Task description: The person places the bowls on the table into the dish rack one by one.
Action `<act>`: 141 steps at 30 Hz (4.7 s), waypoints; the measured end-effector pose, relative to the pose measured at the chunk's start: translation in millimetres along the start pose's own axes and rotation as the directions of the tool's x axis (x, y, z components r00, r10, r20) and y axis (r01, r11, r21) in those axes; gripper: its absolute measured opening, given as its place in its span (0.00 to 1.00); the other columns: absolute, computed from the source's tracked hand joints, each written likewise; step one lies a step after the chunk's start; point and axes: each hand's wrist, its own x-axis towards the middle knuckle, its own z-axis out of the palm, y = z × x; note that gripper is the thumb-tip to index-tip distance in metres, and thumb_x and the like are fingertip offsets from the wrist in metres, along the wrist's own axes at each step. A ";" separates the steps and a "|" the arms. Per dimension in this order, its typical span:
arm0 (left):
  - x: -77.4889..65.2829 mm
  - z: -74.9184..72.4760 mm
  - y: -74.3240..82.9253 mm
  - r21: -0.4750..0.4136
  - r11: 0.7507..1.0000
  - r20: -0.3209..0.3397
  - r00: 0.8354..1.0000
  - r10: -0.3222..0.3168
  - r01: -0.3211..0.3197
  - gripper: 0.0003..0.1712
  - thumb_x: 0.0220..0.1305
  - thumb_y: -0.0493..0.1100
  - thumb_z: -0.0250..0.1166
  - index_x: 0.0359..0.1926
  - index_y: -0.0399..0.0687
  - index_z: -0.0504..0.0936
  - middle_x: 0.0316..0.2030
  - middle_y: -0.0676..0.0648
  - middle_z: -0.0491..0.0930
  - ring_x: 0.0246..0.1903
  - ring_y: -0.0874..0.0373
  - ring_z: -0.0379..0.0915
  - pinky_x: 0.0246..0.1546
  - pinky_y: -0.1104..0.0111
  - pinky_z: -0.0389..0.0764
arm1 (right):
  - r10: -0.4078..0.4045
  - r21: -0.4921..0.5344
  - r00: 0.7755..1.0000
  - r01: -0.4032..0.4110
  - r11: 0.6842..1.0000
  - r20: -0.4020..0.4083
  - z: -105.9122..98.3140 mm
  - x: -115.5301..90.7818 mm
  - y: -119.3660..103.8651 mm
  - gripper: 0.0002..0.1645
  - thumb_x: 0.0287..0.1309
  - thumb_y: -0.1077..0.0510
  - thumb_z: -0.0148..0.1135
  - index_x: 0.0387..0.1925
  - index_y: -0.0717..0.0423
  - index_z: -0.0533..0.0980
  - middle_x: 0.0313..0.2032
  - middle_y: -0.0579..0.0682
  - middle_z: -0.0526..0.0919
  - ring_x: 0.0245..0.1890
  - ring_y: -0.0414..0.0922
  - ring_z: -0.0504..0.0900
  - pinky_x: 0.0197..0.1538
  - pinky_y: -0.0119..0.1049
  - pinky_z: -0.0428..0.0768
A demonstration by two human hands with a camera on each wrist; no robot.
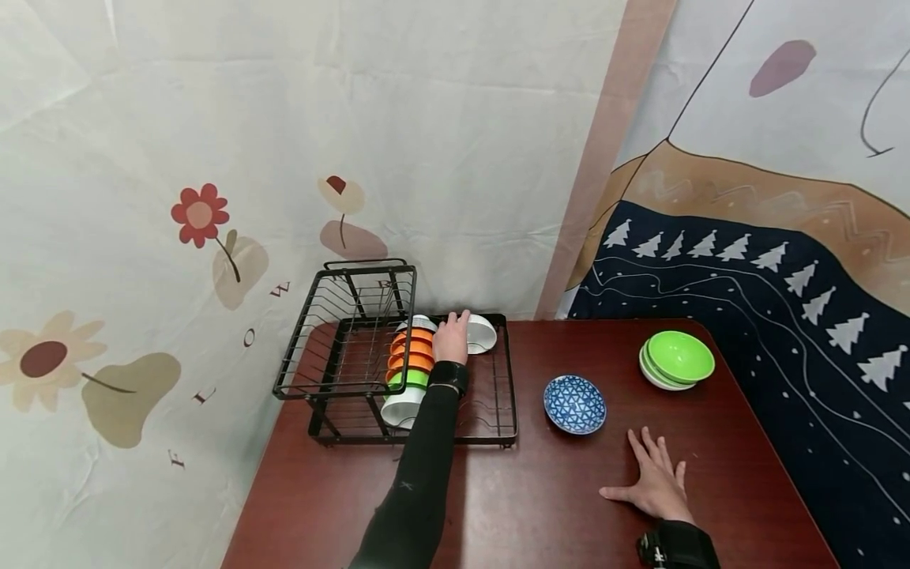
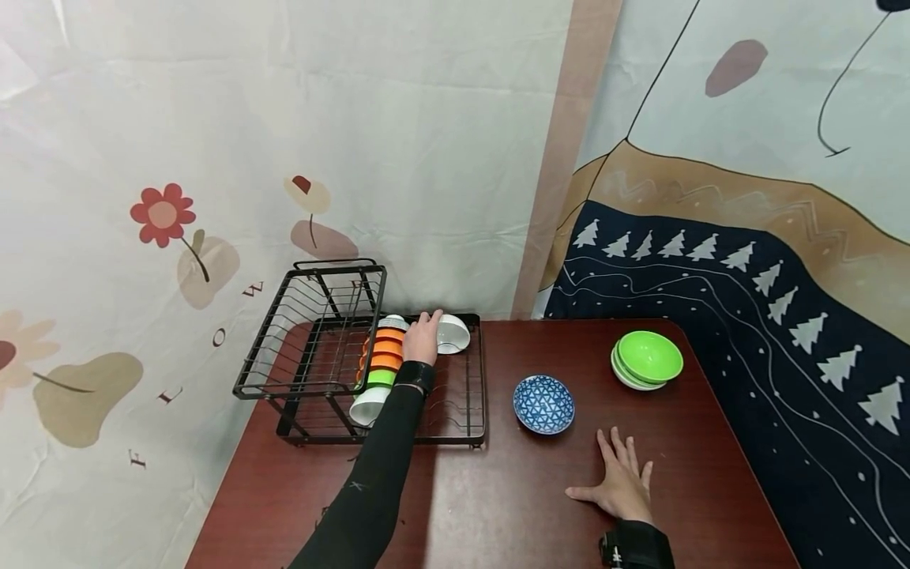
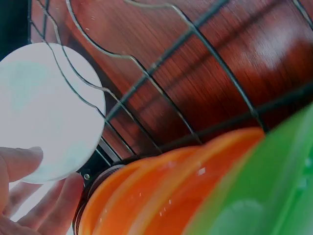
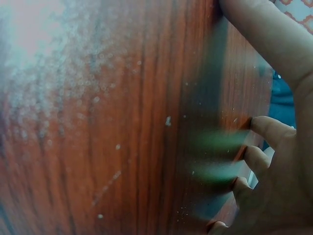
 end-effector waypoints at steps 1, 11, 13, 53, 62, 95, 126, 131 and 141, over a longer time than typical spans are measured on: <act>0.2 -0.4 -0.1 -0.011 1.000 0.001 1.000 -0.005 0.005 0.24 0.78 0.29 0.60 0.68 0.50 0.82 0.54 0.38 0.86 0.41 0.41 0.87 0.42 0.54 0.93 | 0.000 0.002 1.000 0.000 1.000 0.000 -0.2 -0.2 -0.1 0.92 0.40 0.27 0.88 0.87 0.68 0.45 0.86 0.77 0.37 0.86 0.78 0.28 0.77 0.86 0.21; 0.3 -1.8 -3.4 -0.071 0.997 0.088 0.996 -0.003 0.010 0.31 0.69 0.30 0.74 0.71 0.44 0.79 0.55 0.36 0.86 0.43 0.40 0.88 0.50 0.54 0.92 | -0.007 0.018 1.000 0.007 1.000 0.000 -0.3 -0.8 -0.1 0.93 0.38 0.26 0.88 0.87 0.69 0.45 0.86 0.77 0.37 0.85 0.78 0.27 0.76 0.86 0.20; 0.7 -4.7 -2.7 -0.074 0.997 0.130 0.991 -0.012 0.022 0.35 0.67 0.32 0.76 0.73 0.44 0.77 0.59 0.37 0.85 0.47 0.39 0.88 0.53 0.54 0.92 | -0.003 0.022 1.000 0.003 1.000 0.003 -0.2 -0.5 0.0 0.93 0.38 0.25 0.88 0.87 0.69 0.45 0.86 0.77 0.37 0.85 0.78 0.27 0.76 0.86 0.20; -255.2 -80.9 -76.6 -0.168 0.964 -0.070 0.978 0.196 -0.205 0.39 0.55 0.43 0.82 0.70 0.56 0.84 0.64 0.48 0.87 0.60 0.51 0.84 0.57 0.47 0.90 | 0.001 0.027 0.999 -0.002 1.000 0.034 -1.5 2.2 2.3 0.94 0.39 0.24 0.87 0.87 0.70 0.43 0.86 0.77 0.34 0.85 0.78 0.22 0.74 0.87 0.19; -293.1 -62.6 -105.0 -0.092 0.995 0.217 0.974 0.066 -0.047 0.39 0.60 0.58 0.80 0.71 0.55 0.84 0.68 0.46 0.84 0.67 0.43 0.80 0.69 0.37 0.79 | 0.000 0.017 0.999 -0.001 1.000 0.034 -1.3 1.2 3.1 0.93 0.41 0.25 0.86 0.87 0.70 0.43 0.86 0.77 0.33 0.85 0.78 0.23 0.74 0.87 0.20; -303.6 -56.2 -103.0 -0.102 0.992 0.395 0.918 -0.032 0.079 0.42 0.64 0.65 0.75 0.76 0.59 0.80 0.75 0.46 0.79 0.77 0.40 0.71 0.79 0.35 0.69 | 0.067 0.530 0.995 -0.015 0.848 -0.079 5.7 49.7 -66.1 0.42 0.86 0.54 0.47 0.85 0.73 0.48 0.63 0.85 0.75 0.25 0.41 0.87 0.30 0.37 0.90; -256.0 -83.9 -55.4 -0.312 0.949 0.226 0.965 0.129 -0.054 0.36 0.71 0.54 0.74 0.76 0.54 0.79 0.68 0.45 0.85 0.65 0.40 0.84 0.64 0.37 0.85 | -0.037 0.515 0.970 0.159 0.842 -0.240 -6.0 24.5 -126.5 0.32 0.81 0.65 0.45 0.78 0.79 0.60 0.59 0.86 0.79 0.19 0.45 0.86 0.28 0.48 0.92; -228.6 -86.3 -27.8 -0.487 0.872 0.167 0.974 0.152 -0.053 0.33 0.75 0.49 0.71 0.77 0.50 0.77 0.65 0.43 0.86 0.63 0.43 0.86 0.65 0.39 0.86 | -0.076 0.508 0.964 0.201 0.838 -0.256 -3.3 22.1 -139.8 0.30 0.81 0.65 0.46 0.77 0.79 0.61 0.57 0.86 0.80 0.18 0.46 0.86 0.28 0.52 0.92; -186.3 -72.4 6.6 -0.711 0.695 0.262 0.957 0.121 0.106 0.32 0.87 0.54 0.56 0.80 0.42 0.70 0.64 0.37 0.87 0.57 0.40 0.89 0.60 0.50 0.90 | -0.172 0.467 0.953 0.274 0.841 -0.249 9.2 11.2 -178.4 0.27 0.81 0.64 0.51 0.74 0.74 0.68 0.53 0.81 0.84 0.17 0.48 0.85 0.26 0.50 0.90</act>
